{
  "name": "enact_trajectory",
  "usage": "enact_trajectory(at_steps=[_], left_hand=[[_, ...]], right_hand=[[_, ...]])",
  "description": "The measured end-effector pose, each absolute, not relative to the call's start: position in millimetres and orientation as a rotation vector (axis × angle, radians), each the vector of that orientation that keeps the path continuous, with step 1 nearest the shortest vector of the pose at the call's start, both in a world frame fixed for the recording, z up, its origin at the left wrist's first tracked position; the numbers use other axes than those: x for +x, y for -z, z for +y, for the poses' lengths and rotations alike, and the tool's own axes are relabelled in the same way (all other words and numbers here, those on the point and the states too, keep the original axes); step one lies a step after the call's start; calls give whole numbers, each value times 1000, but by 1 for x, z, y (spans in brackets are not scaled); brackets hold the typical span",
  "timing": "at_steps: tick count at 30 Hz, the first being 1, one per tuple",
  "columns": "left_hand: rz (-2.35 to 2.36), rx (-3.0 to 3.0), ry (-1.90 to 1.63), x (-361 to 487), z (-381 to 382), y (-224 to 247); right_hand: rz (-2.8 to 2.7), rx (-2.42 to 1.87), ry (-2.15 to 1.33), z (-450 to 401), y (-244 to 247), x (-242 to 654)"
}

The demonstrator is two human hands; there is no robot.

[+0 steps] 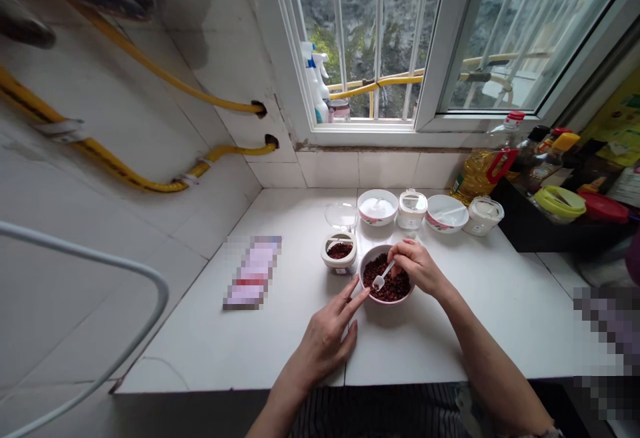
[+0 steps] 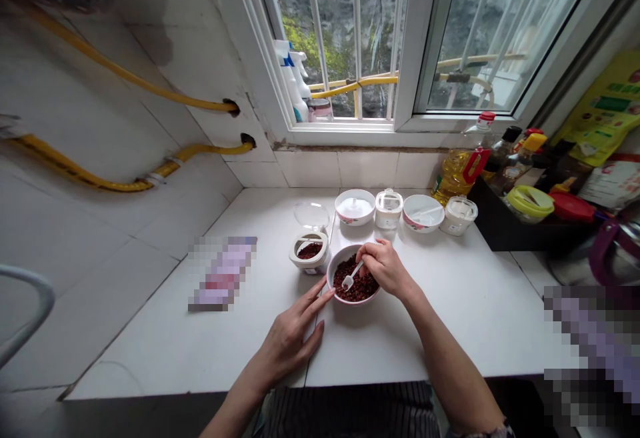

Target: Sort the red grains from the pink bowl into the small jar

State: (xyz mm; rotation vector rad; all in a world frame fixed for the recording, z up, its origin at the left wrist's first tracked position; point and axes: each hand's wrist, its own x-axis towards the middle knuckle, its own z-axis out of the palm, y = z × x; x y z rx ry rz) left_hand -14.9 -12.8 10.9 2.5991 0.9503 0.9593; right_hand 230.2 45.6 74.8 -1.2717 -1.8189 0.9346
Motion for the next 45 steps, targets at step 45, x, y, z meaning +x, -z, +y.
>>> enact_trajectory(at_steps=[45], left_hand=[[963, 2601, -935, -15, -13, -12]], right_hand=[[-1425, -1259, -1253, 44, -79, 227]])
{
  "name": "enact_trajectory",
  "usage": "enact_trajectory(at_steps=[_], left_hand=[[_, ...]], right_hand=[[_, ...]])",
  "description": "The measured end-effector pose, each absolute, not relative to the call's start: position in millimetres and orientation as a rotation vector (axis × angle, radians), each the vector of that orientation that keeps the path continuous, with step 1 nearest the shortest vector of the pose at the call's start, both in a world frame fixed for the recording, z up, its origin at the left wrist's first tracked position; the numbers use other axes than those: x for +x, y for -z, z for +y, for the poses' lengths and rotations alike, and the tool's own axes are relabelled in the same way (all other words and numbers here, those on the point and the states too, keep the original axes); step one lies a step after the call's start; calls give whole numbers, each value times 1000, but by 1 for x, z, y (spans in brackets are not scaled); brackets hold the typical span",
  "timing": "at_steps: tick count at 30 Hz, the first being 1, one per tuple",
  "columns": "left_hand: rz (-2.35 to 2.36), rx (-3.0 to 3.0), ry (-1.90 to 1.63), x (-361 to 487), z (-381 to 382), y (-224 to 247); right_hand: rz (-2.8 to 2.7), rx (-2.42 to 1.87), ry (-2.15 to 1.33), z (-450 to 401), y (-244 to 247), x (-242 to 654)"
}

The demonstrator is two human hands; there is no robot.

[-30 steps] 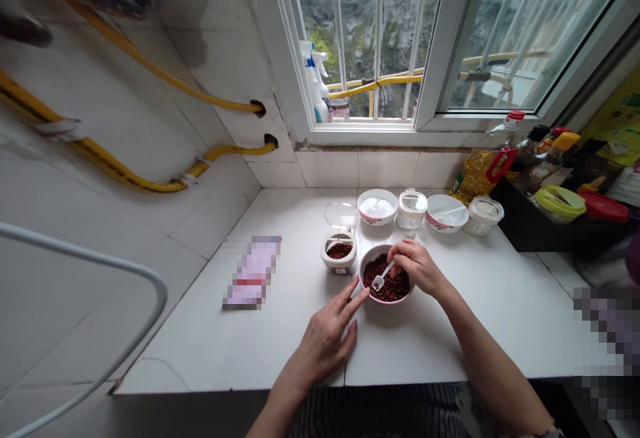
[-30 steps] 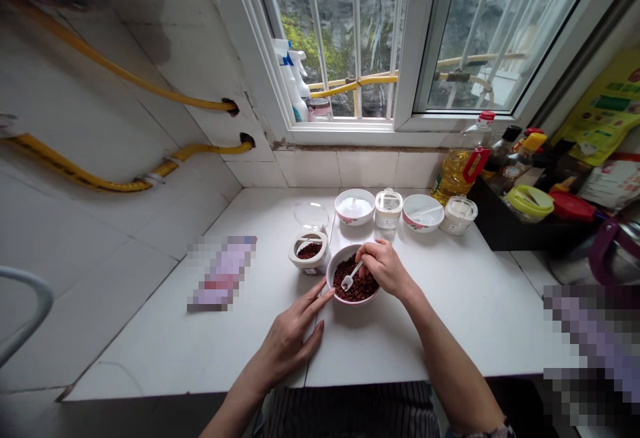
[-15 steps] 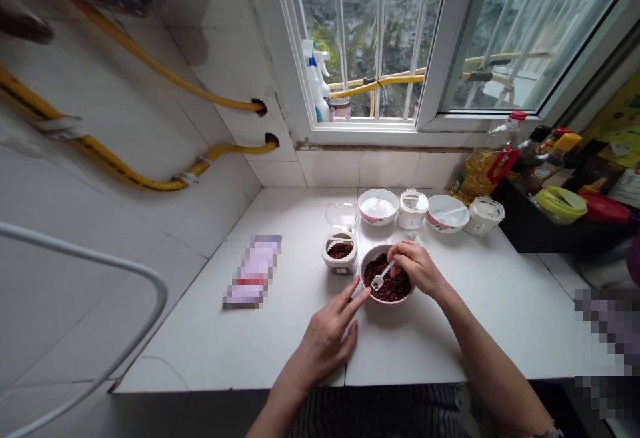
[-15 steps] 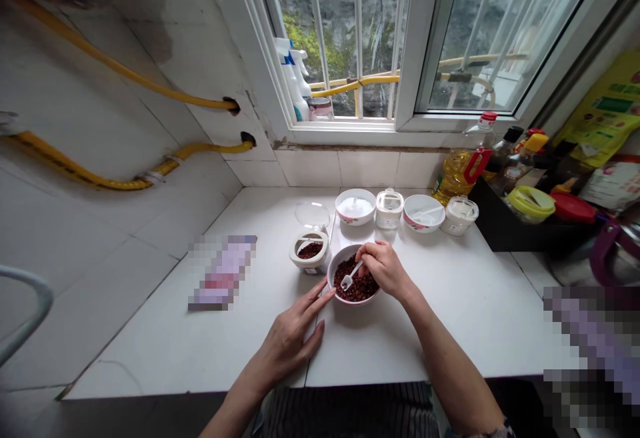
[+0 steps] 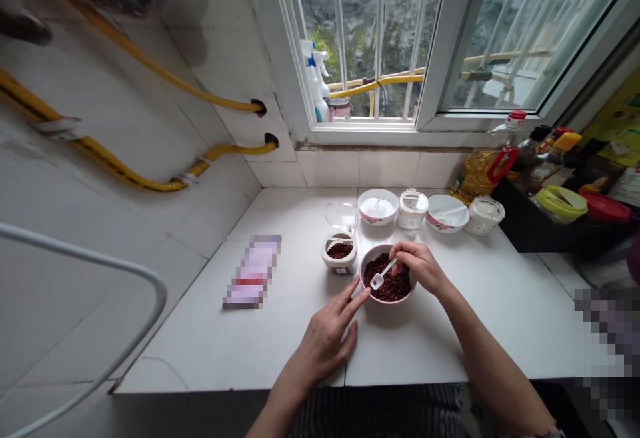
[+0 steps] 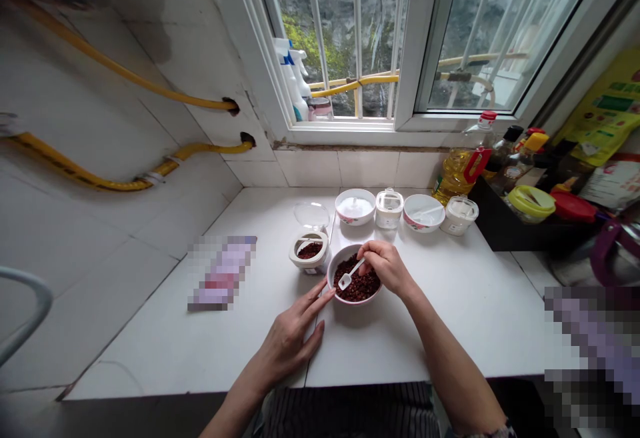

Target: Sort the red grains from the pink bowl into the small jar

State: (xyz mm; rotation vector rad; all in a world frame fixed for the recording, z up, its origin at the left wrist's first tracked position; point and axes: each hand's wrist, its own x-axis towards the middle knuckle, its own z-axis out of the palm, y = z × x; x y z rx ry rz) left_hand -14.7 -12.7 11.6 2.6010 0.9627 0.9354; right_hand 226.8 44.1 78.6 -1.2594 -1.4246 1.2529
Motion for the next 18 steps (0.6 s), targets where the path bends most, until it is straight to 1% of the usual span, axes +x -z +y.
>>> enact_trajectory(at_steps=[4, 9, 16, 18], left_hand=[[963, 2614, -953, -15, -13, -11], [967, 2632, -957, -15, -12, -9], [963, 2629, -942, -15, -12, -9], [968, 2633, -945, -15, -12, -9]], right_hand=[[-1396, -1234, -1283, 45, -81, 228], [-1428, -1227, -1242, 43, -80, 227], [-1361, -1185, -997, 45, -85, 211], [-1420, -1156, -890, 45, -88, 200]])
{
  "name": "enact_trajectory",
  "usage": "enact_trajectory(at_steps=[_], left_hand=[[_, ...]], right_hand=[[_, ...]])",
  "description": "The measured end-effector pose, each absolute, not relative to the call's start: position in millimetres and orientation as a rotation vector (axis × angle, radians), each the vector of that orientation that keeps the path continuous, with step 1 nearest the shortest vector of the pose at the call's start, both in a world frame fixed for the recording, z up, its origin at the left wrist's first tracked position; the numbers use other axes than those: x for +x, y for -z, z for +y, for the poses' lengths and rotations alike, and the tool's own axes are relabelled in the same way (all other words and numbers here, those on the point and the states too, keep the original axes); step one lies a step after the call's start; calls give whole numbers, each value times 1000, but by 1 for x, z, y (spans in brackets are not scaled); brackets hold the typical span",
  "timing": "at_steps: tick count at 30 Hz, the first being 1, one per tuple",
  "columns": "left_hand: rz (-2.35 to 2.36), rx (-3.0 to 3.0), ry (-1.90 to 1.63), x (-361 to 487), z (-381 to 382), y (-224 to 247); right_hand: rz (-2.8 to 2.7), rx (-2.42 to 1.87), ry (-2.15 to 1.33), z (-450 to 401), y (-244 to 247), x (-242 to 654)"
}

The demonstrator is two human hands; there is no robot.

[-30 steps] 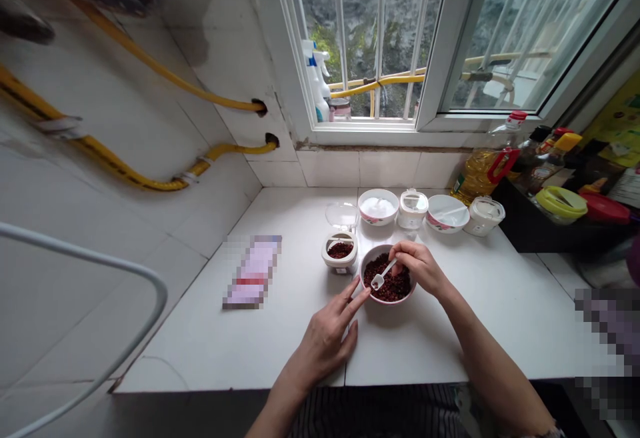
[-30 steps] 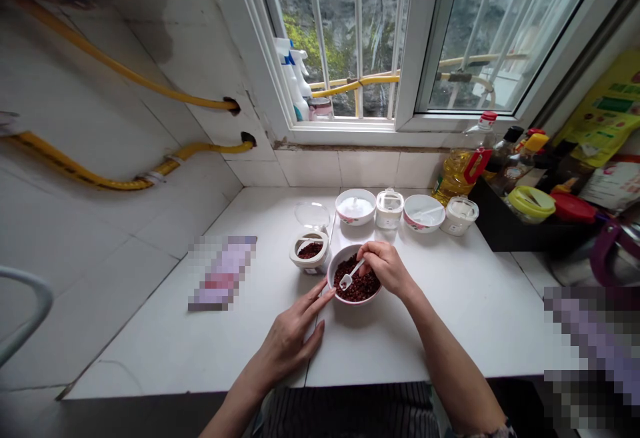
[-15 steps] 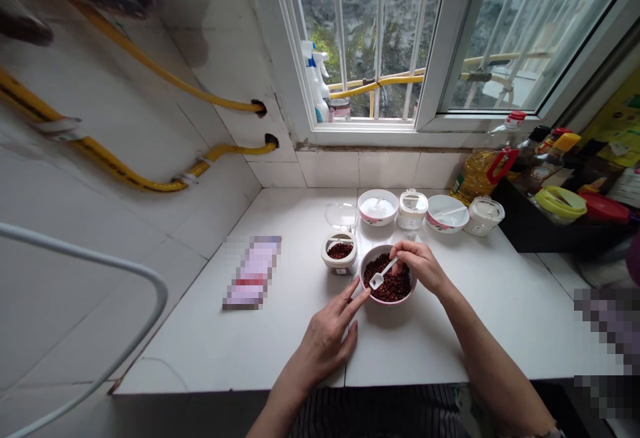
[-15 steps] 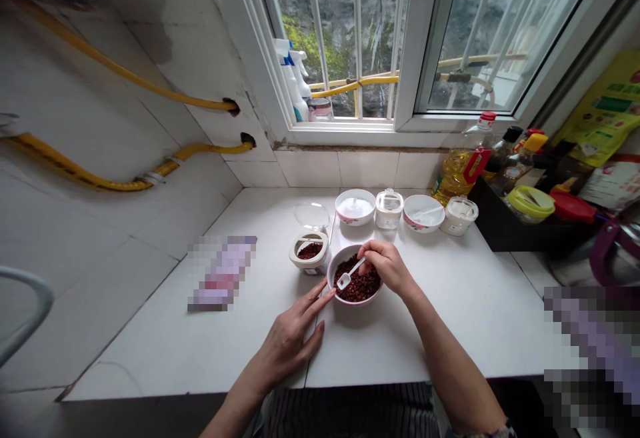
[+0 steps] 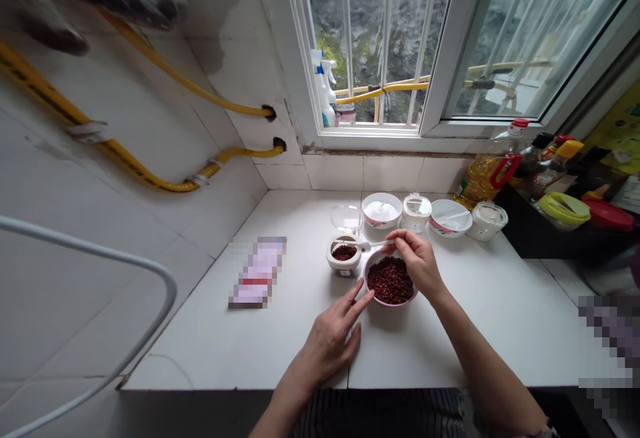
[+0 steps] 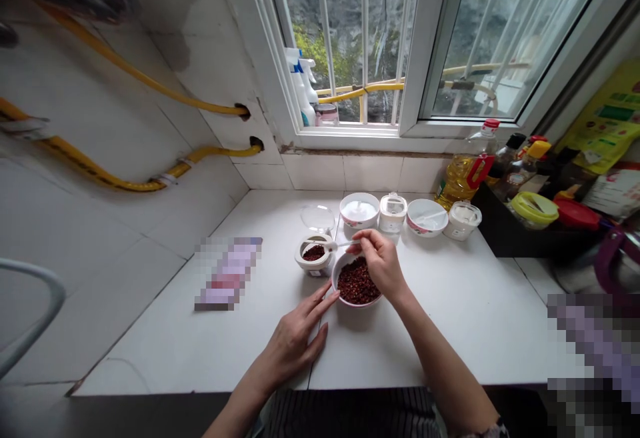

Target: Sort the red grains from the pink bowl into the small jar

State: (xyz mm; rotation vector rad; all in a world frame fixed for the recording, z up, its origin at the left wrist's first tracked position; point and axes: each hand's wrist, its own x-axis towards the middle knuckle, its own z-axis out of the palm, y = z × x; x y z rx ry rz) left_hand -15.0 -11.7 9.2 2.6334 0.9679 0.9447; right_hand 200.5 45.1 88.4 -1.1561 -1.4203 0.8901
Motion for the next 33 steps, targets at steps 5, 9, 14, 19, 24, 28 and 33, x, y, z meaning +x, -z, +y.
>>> enact_trajectory(at_steps=[5, 9, 14, 19, 24, 28, 33], left_hand=[[972, 2633, -936, -15, -12, -8], [977, 2634, -927, -15, -12, -8], [968, 2633, -935, -15, -12, -8], [973, 2642, -945, -15, -11, -9], [982, 2638, -926, -15, -12, -9], [977, 2634, -934, -15, -12, -9], [976, 2625, -937, -15, -12, -8]], right_hand=[[-1875, -1028, -406, 41, -89, 181], [-1873, -1050, -298, 37, -89, 194], [-1812, -1175, -427, 35, -91, 224], [-2052, -1176, -589, 37, -83, 224], [-1888, -1251, -731, 39, -81, 221], [-1724, -1280, -822, 39, -85, 228], [-1711, -1303, -784, 40, -86, 232]])
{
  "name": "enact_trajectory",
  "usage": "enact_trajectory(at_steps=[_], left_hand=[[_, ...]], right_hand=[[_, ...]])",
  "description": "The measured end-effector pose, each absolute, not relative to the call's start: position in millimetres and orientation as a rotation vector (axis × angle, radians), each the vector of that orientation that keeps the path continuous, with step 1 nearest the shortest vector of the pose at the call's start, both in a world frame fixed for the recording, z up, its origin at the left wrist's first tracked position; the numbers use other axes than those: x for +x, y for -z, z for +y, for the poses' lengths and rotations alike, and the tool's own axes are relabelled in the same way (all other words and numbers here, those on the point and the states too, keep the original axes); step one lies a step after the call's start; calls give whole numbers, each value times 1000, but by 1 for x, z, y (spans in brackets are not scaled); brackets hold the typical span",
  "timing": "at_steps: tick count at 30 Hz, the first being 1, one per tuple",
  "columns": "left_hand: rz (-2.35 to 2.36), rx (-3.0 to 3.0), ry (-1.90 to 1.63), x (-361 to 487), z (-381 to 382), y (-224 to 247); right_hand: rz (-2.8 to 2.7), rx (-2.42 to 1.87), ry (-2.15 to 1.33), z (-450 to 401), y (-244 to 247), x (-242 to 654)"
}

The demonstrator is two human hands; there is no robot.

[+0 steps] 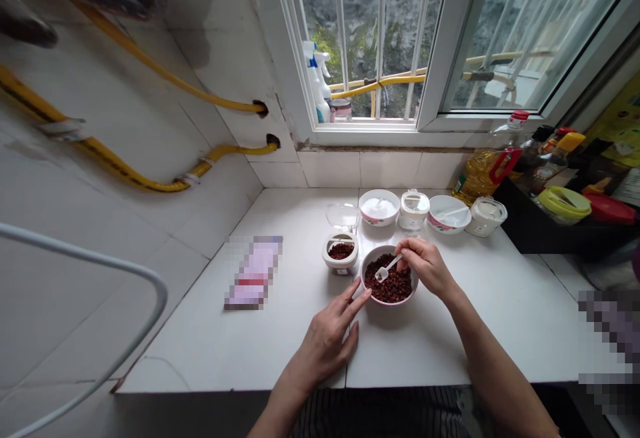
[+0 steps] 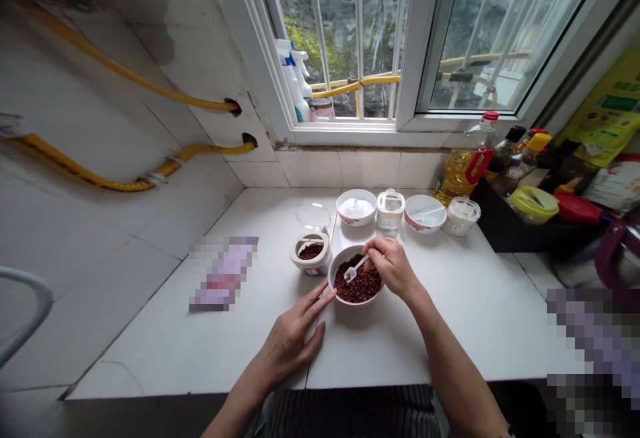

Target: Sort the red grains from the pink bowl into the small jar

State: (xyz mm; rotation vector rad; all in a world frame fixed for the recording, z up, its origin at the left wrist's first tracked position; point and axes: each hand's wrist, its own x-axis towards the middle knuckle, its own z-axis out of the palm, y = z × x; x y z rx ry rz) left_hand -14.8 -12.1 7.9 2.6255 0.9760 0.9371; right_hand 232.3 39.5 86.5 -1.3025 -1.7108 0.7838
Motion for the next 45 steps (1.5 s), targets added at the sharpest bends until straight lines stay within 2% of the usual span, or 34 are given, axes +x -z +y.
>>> enact_trajectory(at_steps=[11, 22, 27, 33, 36, 45], left_hand=[[969, 2627, -943, -14, -12, -11], [973, 2637, -952, -15, -11, -9], [969, 2624, -943, -15, -11, -8], [969, 2609, -927, -15, -11, -6], [974, 2601, -913, -15, -11, -7], [963, 2580, -946, -13, -13, -10]], right_hand=[[-1811, -1301, -701, 41, -81, 231], [-1353, -1251, -1041, 44, -83, 226], [-1355, -1160, -880, 41, -91, 203], [-1828, -976, -278, 37, -89, 178], [-1973, -902, -95, 38, -86, 178], [-1754, -1165, -387, 36, -85, 227]])
